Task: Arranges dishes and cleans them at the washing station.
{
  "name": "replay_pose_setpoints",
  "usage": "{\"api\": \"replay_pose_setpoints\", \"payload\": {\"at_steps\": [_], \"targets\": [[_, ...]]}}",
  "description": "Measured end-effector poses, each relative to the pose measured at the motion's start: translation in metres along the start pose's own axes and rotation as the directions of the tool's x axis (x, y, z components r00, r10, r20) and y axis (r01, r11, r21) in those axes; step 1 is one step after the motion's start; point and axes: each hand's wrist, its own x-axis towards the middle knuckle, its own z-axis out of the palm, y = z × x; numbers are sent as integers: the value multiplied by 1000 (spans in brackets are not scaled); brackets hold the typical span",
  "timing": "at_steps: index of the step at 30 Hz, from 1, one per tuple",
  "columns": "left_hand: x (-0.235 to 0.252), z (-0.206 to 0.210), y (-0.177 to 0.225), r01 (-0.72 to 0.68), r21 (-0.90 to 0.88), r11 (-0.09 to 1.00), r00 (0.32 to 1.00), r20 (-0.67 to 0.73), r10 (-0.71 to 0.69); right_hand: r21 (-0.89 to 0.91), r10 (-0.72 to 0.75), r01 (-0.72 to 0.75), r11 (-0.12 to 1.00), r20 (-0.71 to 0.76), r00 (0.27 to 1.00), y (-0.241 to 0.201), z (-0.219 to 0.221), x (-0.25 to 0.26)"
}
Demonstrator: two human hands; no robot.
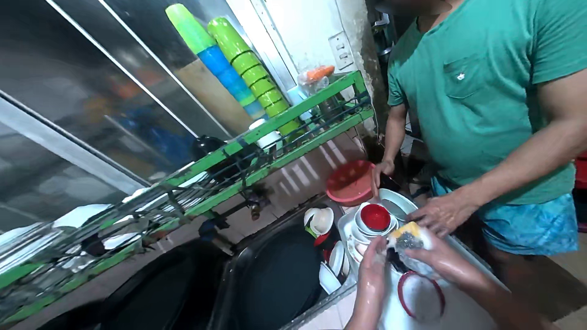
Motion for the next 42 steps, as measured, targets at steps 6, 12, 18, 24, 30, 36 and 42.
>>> {"api": "replay_pose_setpoints", "payload": {"at_steps": [6, 12, 18, 24, 30, 36, 42], "targets": [[-14, 37, -22, -378, 729, 570, 823, 547, -154, -788, 63, 74, 611, 142, 988, 2, -31, -30], [-24, 27, -14, -445, 821, 359, 820, 534, -205, -767, 202, 123, 629, 314, 928, 28, -27, -28], [-38, 29, -2, -336, 913, 230, 903, 382, -196, -890, 256, 146, 433, 276, 926, 33, -27, -26], [-48, 18, -7, -245, 880, 406, 874, 382, -300, -911, 352, 120, 394, 270, 896, 25, -21, -31], [-10, 18, -15, -163, 705, 691, 769, 529, -359, -564, 80, 34, 825, 177, 981, 1, -32, -35], [-8, 14, 11, 429, -277, 860, 903, 110, -415, -264, -227, 156, 952, -263, 938, -21, -12, -56], [-30, 27, 44, -44, 100, 994, 994, 105, 34, -184, -102, 76, 980, -135, 986, -42, 10, -10]]}}
